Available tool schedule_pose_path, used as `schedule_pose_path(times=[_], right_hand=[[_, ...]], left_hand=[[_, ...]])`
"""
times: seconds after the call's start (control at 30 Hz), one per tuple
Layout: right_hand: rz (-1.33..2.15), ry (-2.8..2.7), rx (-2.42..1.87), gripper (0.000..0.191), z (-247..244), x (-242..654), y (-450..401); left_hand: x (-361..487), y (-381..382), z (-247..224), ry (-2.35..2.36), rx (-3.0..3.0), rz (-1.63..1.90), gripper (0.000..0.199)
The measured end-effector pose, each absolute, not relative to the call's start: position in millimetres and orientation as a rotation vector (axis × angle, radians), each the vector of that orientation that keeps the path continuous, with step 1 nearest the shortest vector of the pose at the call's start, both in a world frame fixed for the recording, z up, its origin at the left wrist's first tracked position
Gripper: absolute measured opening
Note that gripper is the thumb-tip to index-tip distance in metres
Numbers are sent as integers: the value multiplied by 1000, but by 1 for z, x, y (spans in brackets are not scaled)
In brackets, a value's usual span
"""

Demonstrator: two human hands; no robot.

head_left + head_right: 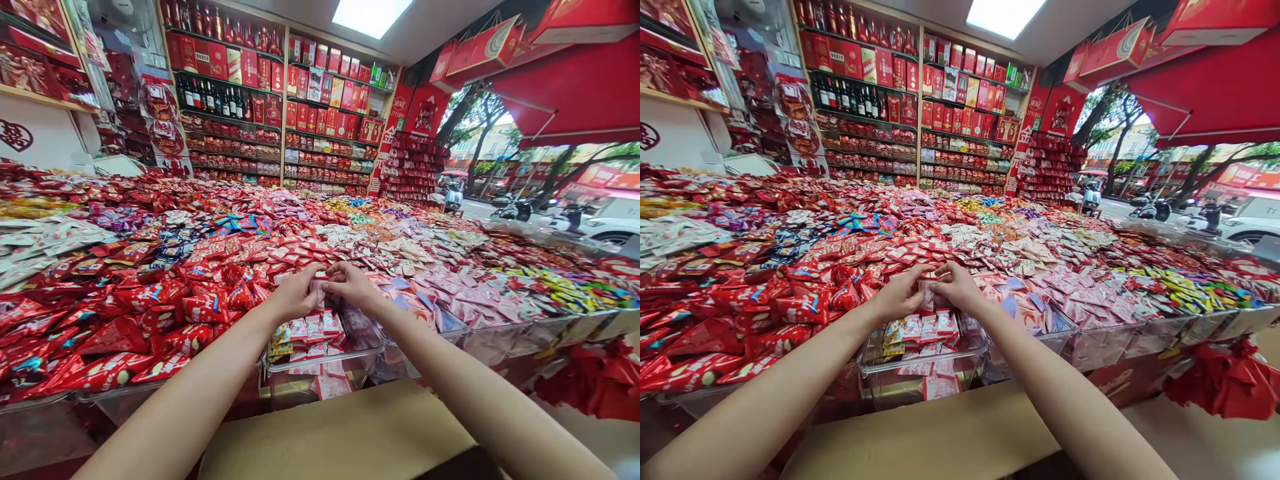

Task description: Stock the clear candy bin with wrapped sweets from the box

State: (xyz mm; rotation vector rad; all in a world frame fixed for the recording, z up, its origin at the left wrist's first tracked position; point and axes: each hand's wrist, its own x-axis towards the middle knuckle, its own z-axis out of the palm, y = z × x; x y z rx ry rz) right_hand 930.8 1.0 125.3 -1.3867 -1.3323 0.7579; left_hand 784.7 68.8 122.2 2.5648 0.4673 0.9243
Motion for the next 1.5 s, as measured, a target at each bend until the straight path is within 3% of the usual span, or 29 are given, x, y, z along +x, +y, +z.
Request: schedule_pose_path(times=[0.13, 0.23, 0.33, 0.53, 0.6, 0.73, 0.97, 1.1, 1.33, 1.5], right_hand=[[665, -1293, -1252, 31, 115, 928, 3], [604, -1442, -1280, 24, 111, 927, 3], [319, -1541, -1453, 15, 113, 925, -4], [-167, -1682, -1583, 13, 118, 918, -16], [-152, -1635, -1475, 16, 116, 917, -14], [110, -1492, -1365, 43, 110, 920, -7], [413, -1468, -1464, 20, 114, 929, -7], [363, -1633, -1628, 14, 124, 941, -7], [135, -2488, -1951, 33, 122, 933, 25], [-114, -2468, -2019, 28, 102, 917, 37]], left_hand=[[786, 72, 124, 478, 2418, 1098, 40], [786, 73, 126, 477, 2352, 1137, 28], [785, 72, 127, 497, 2323, 1113, 18], [785, 76, 125, 537, 2260, 1088, 22], [786, 78, 123, 489, 2232, 1112, 27], [787, 80, 120, 375, 2221, 1100, 38], [787, 78, 120, 489, 2326, 1123, 41], [787, 76, 122, 654, 2370, 1159, 34], [787, 75, 121, 626, 2507, 1138, 28], [786, 75, 119, 597, 2561, 1113, 22]])
